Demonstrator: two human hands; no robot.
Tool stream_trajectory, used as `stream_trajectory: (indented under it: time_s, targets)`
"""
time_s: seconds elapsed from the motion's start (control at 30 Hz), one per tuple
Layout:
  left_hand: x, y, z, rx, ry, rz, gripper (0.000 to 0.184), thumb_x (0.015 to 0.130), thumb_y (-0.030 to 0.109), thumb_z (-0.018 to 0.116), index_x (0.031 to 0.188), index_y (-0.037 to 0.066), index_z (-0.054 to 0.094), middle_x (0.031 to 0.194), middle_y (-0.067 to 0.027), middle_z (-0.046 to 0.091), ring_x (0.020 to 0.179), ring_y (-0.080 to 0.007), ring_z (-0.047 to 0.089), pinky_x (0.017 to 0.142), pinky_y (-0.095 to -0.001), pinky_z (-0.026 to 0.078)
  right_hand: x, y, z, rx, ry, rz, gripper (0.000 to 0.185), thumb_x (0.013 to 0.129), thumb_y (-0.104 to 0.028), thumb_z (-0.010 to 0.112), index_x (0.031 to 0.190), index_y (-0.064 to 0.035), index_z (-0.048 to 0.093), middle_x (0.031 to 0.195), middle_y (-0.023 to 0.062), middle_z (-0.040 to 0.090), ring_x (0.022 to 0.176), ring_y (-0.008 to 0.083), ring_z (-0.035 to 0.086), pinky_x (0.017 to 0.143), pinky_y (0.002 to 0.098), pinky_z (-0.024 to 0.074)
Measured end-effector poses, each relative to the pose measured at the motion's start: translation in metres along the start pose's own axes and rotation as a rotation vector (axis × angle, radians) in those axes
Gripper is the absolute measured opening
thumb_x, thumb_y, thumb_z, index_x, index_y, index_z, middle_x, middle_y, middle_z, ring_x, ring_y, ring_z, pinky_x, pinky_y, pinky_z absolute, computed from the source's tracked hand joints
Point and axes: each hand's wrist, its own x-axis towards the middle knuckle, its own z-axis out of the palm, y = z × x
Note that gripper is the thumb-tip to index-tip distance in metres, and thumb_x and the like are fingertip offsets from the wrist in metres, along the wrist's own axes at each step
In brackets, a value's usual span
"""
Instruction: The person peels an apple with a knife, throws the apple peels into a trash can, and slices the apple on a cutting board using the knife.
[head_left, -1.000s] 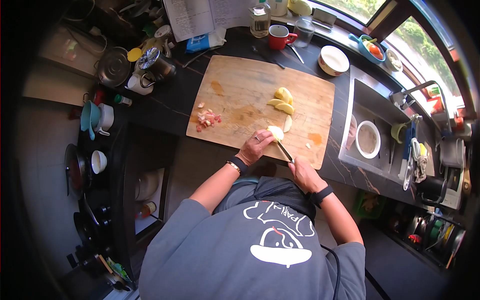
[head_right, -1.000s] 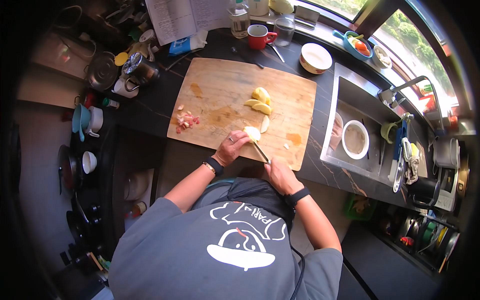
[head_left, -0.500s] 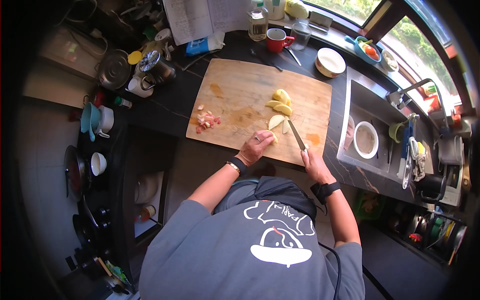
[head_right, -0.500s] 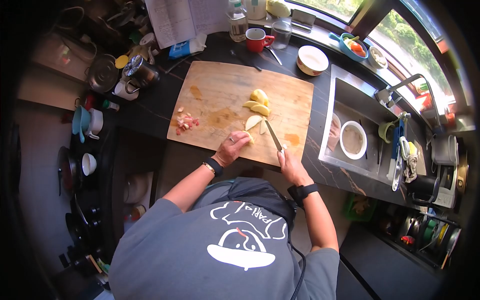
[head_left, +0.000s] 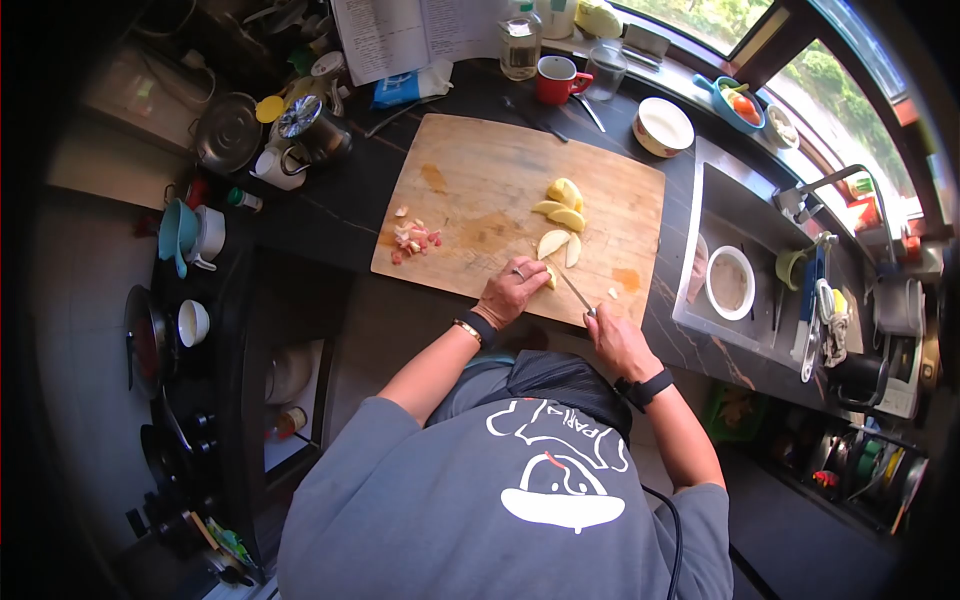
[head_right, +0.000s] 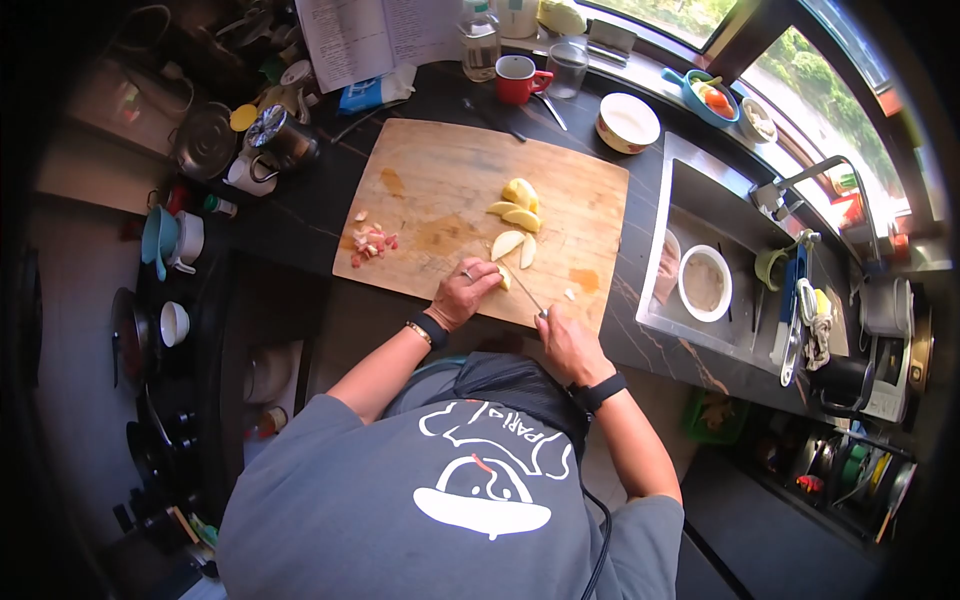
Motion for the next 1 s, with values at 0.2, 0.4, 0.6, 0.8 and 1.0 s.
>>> stream_trajectory:
  time_s: [0.2, 0.4, 0.6, 0.8, 1.0]
  targets:
    - [-0.001, 0.0, 0.0, -0.055, 0.044, -0.056, 0.022, 0.074, -0.001, 0.066, 0.095, 0.004, 0.064, 0.098, -0.0098, 0.061, 0.093, -0.0277, 0.059, 0.079, -0.0348, 0.051, 0.007, 0.002, 0.009, 0.0, 0.028, -0.075, 0.029, 0.097, -0.027, 0.044, 0.093, 0.0014, 0.044, 0.072, 0.0287, 0.06, 0.07, 0.0465, 0.06, 0.063, 0.0526, 0.0466]
    - [-0.004, -0.002, -0.001, -0.054, 0.059, -0.066, 0.022, 0.073, -0.005, 0.063, 0.093, 0.003, 0.064, 0.098, -0.0104, 0.061, 0.093, -0.0287, 0.061, 0.08, -0.0358, 0.052, 0.011, -0.001, 0.002, -0.084, -0.012, -0.082, 0.029, 0.097, -0.027, 0.044, 0.092, 0.0017, 0.044, 0.069, 0.0271, 0.061, 0.067, 0.0449, 0.061, 0.062, 0.0515, 0.0473]
    - [-0.004, -0.002, -0.002, -0.064, 0.053, -0.07, 0.023, 0.072, -0.006, 0.061, 0.094, 0.002, 0.065, 0.1, -0.0106, 0.062, 0.094, -0.0288, 0.061, 0.081, -0.0357, 0.052, 0.023, 0.006, 0.013, -0.114, -0.032, -0.125, 0.03, 0.097, -0.027, 0.043, 0.09, 0.0019, 0.045, 0.067, 0.0255, 0.06, 0.065, 0.0426, 0.061, 0.059, 0.0499, 0.0477]
    - [-0.006, -0.005, 0.002, -0.049, 0.059, -0.066, 0.023, 0.073, -0.005, 0.06, 0.094, 0.002, 0.065, 0.1, -0.0101, 0.062, 0.094, -0.0285, 0.061, 0.081, -0.0361, 0.052, 0.043, 0.0, 0.025, -0.103, 0.014, -0.18, 0.029, 0.097, -0.026, 0.045, 0.09, 0.0022, 0.045, 0.067, 0.0252, 0.06, 0.065, 0.0419, 0.061, 0.059, 0.05, 0.0473]
    - [-0.01, -0.007, 0.004, -0.042, 0.024, -0.085, 0.025, 0.074, -0.001, 0.059, 0.097, 0.003, 0.066, 0.103, -0.0089, 0.062, 0.098, -0.0274, 0.059, 0.084, -0.0352, 0.051, 0.007, 0.028, 0.03, -0.042, -0.003, -0.121, 0.029, 0.096, -0.026, 0.046, 0.089, 0.0019, 0.044, 0.068, 0.0267, 0.06, 0.064, 0.0445, 0.06, 0.06, 0.0515, 0.047]
